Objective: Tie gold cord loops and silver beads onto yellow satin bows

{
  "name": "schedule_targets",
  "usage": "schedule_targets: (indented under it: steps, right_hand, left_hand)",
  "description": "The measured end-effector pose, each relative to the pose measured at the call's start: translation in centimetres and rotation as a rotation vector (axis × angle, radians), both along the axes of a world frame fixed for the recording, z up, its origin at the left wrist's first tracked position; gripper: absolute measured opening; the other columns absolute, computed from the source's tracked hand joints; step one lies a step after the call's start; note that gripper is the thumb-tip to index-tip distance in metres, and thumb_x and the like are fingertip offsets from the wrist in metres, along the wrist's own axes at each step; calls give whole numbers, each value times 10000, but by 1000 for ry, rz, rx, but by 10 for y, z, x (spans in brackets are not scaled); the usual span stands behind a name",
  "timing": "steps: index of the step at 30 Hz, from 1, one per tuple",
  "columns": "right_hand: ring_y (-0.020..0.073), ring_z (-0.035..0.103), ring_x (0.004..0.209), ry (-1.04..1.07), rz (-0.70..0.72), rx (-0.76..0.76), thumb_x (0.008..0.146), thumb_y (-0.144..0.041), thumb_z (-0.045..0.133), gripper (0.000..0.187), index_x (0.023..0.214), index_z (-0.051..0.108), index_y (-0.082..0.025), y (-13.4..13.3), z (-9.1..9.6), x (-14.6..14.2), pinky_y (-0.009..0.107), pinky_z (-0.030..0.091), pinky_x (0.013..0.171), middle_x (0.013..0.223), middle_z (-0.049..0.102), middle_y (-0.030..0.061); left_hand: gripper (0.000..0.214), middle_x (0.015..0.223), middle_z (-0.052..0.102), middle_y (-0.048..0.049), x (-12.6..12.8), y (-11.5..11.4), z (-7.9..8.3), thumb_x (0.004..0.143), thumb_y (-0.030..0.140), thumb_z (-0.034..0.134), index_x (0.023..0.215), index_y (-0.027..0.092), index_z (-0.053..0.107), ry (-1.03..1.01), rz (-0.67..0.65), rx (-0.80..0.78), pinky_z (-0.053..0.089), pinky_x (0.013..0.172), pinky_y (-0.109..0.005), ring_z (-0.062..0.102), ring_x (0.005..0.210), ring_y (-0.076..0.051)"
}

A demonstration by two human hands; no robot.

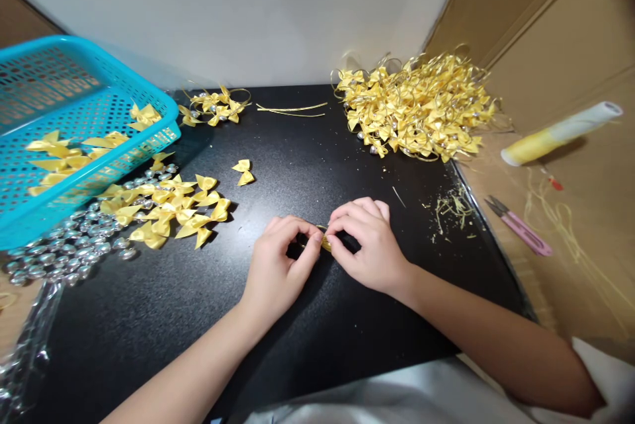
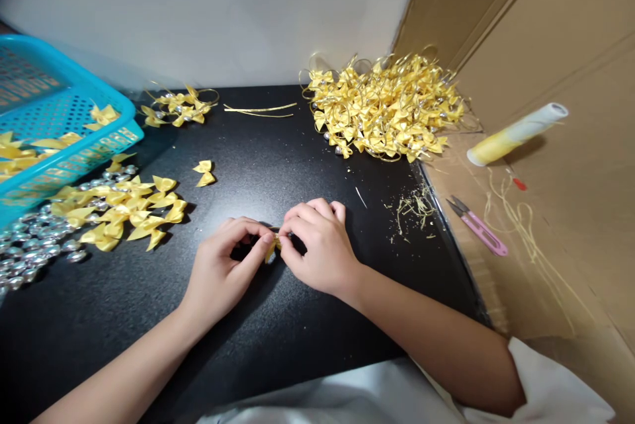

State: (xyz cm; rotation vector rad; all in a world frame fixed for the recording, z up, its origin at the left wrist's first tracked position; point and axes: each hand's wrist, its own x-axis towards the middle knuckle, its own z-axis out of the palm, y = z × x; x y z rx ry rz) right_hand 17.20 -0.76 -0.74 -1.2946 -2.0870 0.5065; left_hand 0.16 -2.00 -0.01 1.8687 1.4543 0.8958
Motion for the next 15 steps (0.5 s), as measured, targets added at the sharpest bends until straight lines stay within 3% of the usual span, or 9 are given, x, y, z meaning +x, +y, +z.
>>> schedule_targets:
  steps: [15]
  right_hand:
    - [177, 577, 884, 27, -11, 27, 884, -187, 608, 126, 763, 633, -214, 1, -3, -1, 377, 298, 834, 867, 713, -12]
  left_hand:
    - [109, 713, 708, 8, -1, 1, -3, 851, 230, 623, 773, 202, 693, 6, 41, -6, 430, 629, -278, 565, 658, -158]
